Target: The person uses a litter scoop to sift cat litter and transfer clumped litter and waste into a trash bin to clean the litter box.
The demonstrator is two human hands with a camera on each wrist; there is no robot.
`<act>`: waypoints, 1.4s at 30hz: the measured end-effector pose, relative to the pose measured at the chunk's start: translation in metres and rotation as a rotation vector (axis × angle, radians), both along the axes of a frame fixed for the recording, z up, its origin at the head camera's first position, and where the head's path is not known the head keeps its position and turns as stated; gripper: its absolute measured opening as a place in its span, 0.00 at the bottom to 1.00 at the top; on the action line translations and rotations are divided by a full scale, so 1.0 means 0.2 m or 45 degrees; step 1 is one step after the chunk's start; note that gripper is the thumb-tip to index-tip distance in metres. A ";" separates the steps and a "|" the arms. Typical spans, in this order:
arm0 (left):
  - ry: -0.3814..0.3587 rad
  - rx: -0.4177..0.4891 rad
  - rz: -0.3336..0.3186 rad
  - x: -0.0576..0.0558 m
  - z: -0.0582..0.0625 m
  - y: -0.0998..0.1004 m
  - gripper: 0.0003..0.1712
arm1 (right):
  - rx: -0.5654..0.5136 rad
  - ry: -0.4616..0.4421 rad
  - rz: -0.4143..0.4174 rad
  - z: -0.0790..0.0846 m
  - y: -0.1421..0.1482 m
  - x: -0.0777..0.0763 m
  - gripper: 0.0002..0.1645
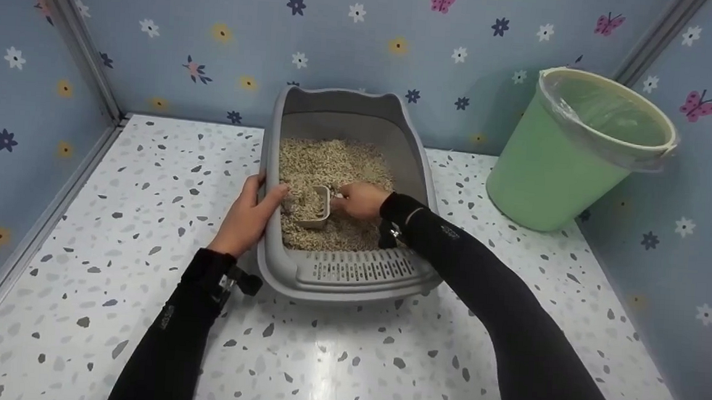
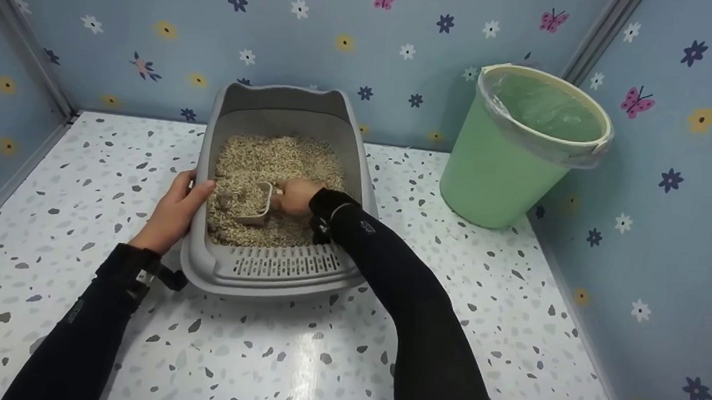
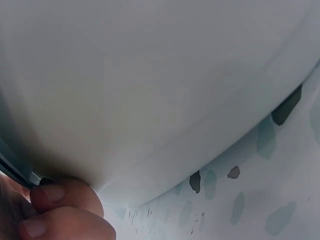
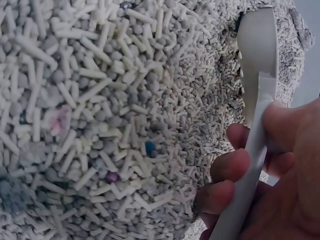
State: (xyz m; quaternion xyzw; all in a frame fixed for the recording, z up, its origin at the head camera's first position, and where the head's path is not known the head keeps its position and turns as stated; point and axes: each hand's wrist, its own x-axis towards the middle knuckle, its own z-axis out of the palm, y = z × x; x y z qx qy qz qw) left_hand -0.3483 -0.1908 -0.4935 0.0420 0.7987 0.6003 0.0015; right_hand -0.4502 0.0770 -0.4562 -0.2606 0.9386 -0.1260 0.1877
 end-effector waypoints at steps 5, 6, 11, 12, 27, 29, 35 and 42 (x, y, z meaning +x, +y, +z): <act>-0.001 -0.001 -0.004 -0.01 0.02 0.00 0.55 | -0.045 -0.045 0.002 0.01 0.01 0.00 0.28; 0.002 0.004 -0.005 -0.01 0.02 0.00 0.55 | -0.045 -0.053 0.007 0.01 0.01 0.00 0.29; 0.014 0.019 -0.008 -0.01 0.01 0.01 0.55 | -0.036 -0.047 0.019 0.01 0.01 0.01 0.28; 0.015 0.019 -0.008 -0.01 0.00 0.01 0.55 | -0.045 -0.043 0.013 0.01 0.02 0.01 0.28; 0.020 0.026 -0.024 0.00 0.01 0.00 0.53 | -0.153 0.026 -0.044 0.08 0.04 0.02 0.19; 0.017 0.020 -0.017 0.00 0.01 0.00 0.53 | -0.168 0.036 -0.050 0.09 0.05 0.01 0.19; 0.020 0.037 -0.021 0.00 0.01 0.01 0.52 | -0.231 0.092 -0.097 0.18 0.11 -0.01 0.22; 0.021 0.033 -0.021 0.00 0.00 0.00 0.53 | -0.318 0.172 -0.172 0.30 0.17 0.02 0.28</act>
